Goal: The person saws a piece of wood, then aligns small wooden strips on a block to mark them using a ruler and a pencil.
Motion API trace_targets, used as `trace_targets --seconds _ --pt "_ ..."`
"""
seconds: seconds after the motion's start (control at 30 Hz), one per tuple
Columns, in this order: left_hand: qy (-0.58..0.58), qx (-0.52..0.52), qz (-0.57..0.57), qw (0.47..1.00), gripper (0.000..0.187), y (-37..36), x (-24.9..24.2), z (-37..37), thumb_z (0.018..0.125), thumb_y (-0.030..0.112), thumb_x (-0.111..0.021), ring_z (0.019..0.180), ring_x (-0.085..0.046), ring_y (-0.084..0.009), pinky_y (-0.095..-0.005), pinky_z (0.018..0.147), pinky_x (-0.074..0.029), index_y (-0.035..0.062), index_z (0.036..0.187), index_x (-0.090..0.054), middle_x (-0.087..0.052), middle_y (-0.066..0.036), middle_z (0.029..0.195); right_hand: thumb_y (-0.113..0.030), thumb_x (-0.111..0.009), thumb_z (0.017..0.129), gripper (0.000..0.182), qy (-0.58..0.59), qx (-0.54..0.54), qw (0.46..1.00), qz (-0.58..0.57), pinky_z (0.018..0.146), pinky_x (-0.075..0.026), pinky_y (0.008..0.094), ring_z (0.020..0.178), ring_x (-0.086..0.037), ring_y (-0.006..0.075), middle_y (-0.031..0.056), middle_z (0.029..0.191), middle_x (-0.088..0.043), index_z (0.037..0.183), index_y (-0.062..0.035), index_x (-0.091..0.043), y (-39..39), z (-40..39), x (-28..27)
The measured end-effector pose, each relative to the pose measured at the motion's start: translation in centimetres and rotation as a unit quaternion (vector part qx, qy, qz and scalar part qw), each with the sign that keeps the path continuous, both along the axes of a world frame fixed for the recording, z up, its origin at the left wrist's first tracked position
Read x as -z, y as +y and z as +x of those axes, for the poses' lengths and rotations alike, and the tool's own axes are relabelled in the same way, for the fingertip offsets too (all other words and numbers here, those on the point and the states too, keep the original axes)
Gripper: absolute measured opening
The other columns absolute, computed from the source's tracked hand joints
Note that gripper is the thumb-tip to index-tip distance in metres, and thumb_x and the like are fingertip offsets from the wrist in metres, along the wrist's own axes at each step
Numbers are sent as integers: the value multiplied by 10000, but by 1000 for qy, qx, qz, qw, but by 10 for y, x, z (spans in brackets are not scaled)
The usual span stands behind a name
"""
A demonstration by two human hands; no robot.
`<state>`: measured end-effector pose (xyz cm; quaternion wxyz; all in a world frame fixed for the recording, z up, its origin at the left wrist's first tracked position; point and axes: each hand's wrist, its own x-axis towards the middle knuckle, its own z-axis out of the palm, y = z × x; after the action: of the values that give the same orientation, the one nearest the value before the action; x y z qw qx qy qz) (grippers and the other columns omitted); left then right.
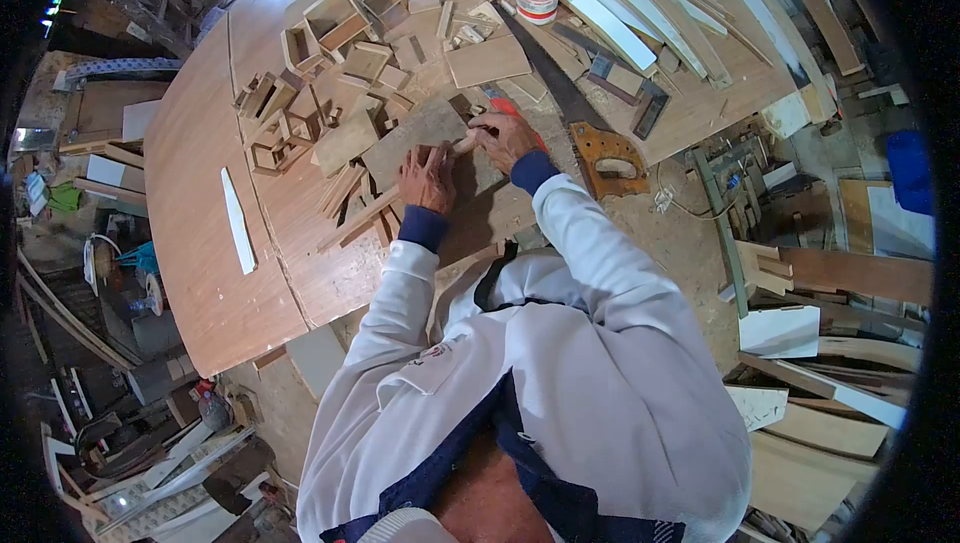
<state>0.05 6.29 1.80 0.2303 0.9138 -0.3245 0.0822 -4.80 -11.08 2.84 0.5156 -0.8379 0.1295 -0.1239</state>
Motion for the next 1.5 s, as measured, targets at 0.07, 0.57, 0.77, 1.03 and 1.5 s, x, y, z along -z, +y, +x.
trace_targets --seconds 0.07,0.57,0.77,1.03,1.5 --pt "20 17 -13 1000 211 1 0 4 808 223 -579 963 -496 -286 -448 785 -386 195 1014 -618 -522 -71 1005 -291 -607 829 294 -15 11 1000 -14 814 -475 354 889 -612 332 171 948 -654 963 -35 -660 -3 4 9" --pt "-34 -28 -39 998 215 -18 10 -9 835 234 -540 1004 -456 -310 -480 837 -320 176 1030 -607 -527 -79 1052 -279 -597 795 233 97 313 922 -207 755 -464 422 907 -596 330 156 984 -627 930 -90 -587 -105 -50 -1" --pt "-18 -25 -72 997 254 -16 12 -7 835 242 -540 1007 -457 -353 -476 843 -328 154 1067 -596 -540 -103 1061 -296 -608 792 527 295 434 799 -293 966 -367 427 1152 -435 365 194 1220 -476 1220 -50 -424 -172 -98 23" --pt "-19 -20 -89 996 237 -18 9 -7 817 213 -577 1004 -463 -350 -462 851 -340 158 1045 -612 -549 -104 1048 -214 -635 737 655 165 353 861 -328 994 -375 430 1192 -420 384 222 1299 -419 1304 -76 -337 -206 -95 19" --pt "-9 -37 -94 995 226 -19 4 -9 785 180 -585 956 -474 -309 -453 831 -341 151 1005 -626 -548 -80 993 -198 -666 773 216 101 268 958 24 708 -478 284 742 -634 163 131 771 -667 905 -28 -681 -306 -114 82"
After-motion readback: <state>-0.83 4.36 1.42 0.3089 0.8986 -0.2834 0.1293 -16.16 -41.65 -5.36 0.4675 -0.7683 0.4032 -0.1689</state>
